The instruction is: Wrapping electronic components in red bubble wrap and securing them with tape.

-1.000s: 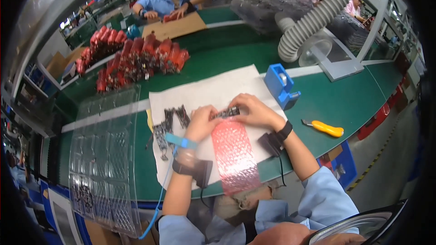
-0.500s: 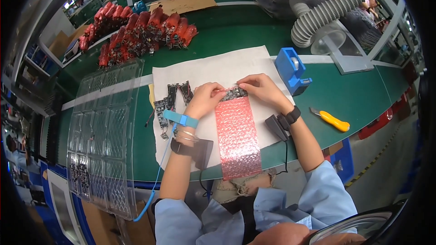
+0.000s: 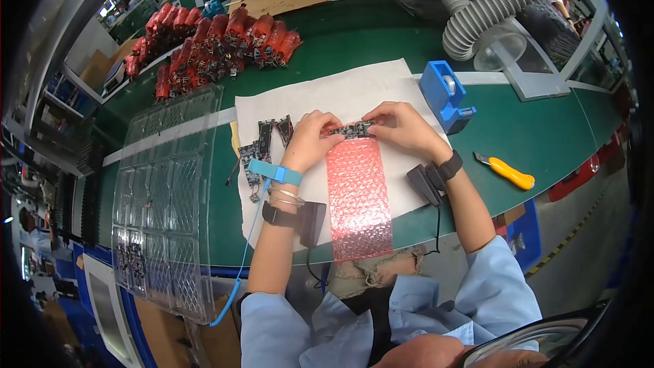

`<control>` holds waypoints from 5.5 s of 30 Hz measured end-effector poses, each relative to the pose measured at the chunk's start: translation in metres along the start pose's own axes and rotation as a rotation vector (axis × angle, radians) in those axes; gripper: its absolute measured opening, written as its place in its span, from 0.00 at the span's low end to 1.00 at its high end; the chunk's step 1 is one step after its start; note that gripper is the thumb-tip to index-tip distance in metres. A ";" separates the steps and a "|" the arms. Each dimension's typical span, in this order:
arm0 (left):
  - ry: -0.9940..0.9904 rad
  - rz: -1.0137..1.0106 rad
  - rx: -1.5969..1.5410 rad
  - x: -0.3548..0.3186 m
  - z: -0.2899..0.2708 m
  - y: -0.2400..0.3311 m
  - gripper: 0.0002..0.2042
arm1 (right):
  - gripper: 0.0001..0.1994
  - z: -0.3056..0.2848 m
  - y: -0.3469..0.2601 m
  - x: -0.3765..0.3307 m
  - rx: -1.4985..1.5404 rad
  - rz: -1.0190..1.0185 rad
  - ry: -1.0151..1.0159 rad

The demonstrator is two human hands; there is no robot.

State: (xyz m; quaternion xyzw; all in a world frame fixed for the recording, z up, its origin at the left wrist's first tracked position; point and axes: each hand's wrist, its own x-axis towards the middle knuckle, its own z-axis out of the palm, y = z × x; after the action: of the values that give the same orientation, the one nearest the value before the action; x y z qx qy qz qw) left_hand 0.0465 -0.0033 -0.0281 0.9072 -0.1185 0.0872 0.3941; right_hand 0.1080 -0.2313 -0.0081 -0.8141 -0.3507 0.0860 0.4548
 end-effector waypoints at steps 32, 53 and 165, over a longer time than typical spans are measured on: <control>-0.163 -0.020 0.055 -0.007 -0.018 0.009 0.08 | 0.05 0.008 -0.016 -0.012 -0.215 -0.366 -0.096; -0.169 -0.012 0.185 -0.014 -0.023 0.002 0.14 | 0.14 0.010 -0.009 -0.012 -0.071 -0.011 -0.036; -0.294 0.030 0.153 -0.016 -0.040 0.007 0.18 | 0.14 0.006 -0.016 -0.013 -0.063 -0.101 -0.057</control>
State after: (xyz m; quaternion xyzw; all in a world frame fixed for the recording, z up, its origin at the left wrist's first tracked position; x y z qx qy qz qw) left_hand 0.0270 0.0240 -0.0003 0.9357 -0.1814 -0.0317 0.3009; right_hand 0.0875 -0.2299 -0.0010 -0.8067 -0.4065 0.0748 0.4224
